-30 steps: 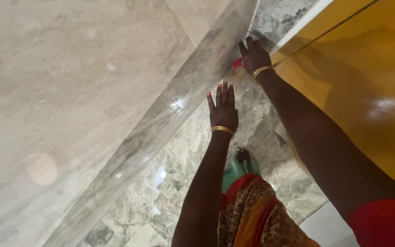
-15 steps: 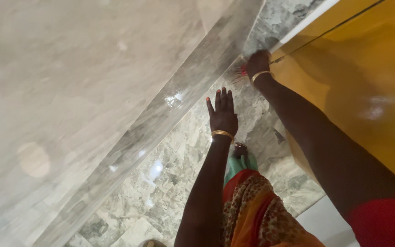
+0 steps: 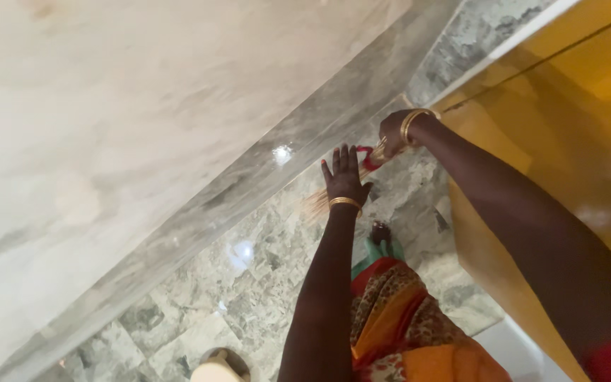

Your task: The person sweeps the bathroom floor with a broom, fills a bucket with water, and uses a mug to pour water onto the floor tiles before scrubbing with the broom and hands.

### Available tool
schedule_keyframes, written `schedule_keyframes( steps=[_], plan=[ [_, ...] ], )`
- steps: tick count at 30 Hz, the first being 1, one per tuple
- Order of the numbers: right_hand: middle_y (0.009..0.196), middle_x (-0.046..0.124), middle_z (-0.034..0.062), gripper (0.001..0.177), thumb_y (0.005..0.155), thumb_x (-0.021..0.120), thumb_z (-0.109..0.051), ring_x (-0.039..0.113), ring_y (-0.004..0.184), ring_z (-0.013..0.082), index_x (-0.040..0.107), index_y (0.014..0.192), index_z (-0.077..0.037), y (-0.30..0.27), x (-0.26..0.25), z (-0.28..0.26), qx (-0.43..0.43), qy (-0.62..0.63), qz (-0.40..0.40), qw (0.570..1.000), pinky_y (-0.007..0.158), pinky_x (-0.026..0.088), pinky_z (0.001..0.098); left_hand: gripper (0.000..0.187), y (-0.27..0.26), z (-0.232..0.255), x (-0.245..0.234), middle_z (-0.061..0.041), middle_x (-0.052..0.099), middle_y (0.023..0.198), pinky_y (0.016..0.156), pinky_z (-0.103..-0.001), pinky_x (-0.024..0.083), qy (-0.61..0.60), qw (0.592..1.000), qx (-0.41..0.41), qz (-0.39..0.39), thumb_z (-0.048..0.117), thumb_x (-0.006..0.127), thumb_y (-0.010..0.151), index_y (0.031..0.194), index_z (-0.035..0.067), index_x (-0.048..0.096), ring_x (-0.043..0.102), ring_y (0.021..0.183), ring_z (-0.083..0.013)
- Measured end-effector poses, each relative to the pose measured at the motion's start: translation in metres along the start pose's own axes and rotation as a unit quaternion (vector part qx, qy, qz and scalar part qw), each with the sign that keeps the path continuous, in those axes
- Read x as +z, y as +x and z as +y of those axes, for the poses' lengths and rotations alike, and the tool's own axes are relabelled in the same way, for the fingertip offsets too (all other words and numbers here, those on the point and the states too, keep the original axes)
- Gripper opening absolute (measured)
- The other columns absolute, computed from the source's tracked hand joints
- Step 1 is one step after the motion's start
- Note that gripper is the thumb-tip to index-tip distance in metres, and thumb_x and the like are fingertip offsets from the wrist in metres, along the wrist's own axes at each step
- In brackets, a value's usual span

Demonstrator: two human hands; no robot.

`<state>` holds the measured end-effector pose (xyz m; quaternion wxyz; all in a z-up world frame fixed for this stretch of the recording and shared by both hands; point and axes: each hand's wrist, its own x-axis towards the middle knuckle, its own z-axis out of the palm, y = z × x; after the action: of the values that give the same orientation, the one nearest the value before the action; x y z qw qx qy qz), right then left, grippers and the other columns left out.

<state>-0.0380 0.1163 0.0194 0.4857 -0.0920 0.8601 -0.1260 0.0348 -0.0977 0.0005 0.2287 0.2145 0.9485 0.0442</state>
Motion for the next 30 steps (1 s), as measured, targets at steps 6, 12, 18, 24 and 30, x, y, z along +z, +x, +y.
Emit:
schedule_keyframes(
  steps=[6,12,18,24,30],
  plan=[
    [0.093,0.081,0.0126,0.055,0.074,0.080,-0.048,0.074,0.082,0.0272,0.077,0.109,-0.005,-0.005,-0.013,-0.043,-0.112,0.107,-0.015,0.988,0.073,0.057,0.0399,0.106,-0.050,-0.059,-0.017,-0.008,0.031,0.164,0.124,-0.064,0.005,-0.045,0.995,-0.056,0.072,0.048,0.082,0.075,0.159,0.013,0.028,0.017,0.155,-0.0292],
    [0.104,0.080,0.0097,0.058,0.075,0.079,-0.050,0.075,0.092,0.0245,0.077,0.115,-0.009,-0.007,-0.005,-0.119,-0.188,0.074,-0.017,0.979,0.084,0.056,0.0366,0.026,-0.108,-0.123,-0.016,-0.002,0.073,0.112,0.133,-0.065,0.010,-0.001,0.990,-0.105,0.098,0.010,0.056,0.101,0.125,0.017,0.061,0.068,0.116,-0.0225],
    [0.121,0.071,0.0091,0.076,0.066,0.086,-0.048,0.063,0.118,0.0318,0.062,0.131,-0.017,-0.020,0.042,-0.250,-0.257,-0.193,0.328,0.889,0.097,0.048,0.0474,0.020,-0.155,-0.168,-0.005,-0.006,0.073,0.103,0.124,-0.066,0.005,0.060,0.983,-0.159,0.071,0.013,0.053,0.097,0.116,0.013,0.062,0.070,0.102,-0.0241],
    [0.107,0.073,0.0107,0.114,0.074,0.085,-0.045,0.066,0.106,0.0314,0.019,0.162,-0.016,-0.059,0.097,-0.377,-0.255,-0.254,0.178,0.916,0.098,0.049,0.0468,0.038,-0.223,-0.187,-0.015,-0.003,0.073,0.110,0.126,-0.065,0.000,0.029,0.977,-0.208,0.022,0.023,0.062,0.093,0.128,0.009,0.063,0.069,0.108,-0.0225],
    [0.094,0.075,0.0107,0.094,0.088,0.072,-0.027,0.071,0.087,0.0298,0.019,0.164,-0.010,-0.067,0.147,-0.466,-0.213,-0.289,0.140,0.923,0.077,0.057,0.0446,0.041,-0.314,-0.228,-0.006,-0.003,0.074,0.111,0.125,-0.064,-0.001,-0.009,0.957,-0.282,0.064,0.020,0.060,0.095,0.136,0.012,0.060,0.064,0.118,-0.0234]
  ],
)
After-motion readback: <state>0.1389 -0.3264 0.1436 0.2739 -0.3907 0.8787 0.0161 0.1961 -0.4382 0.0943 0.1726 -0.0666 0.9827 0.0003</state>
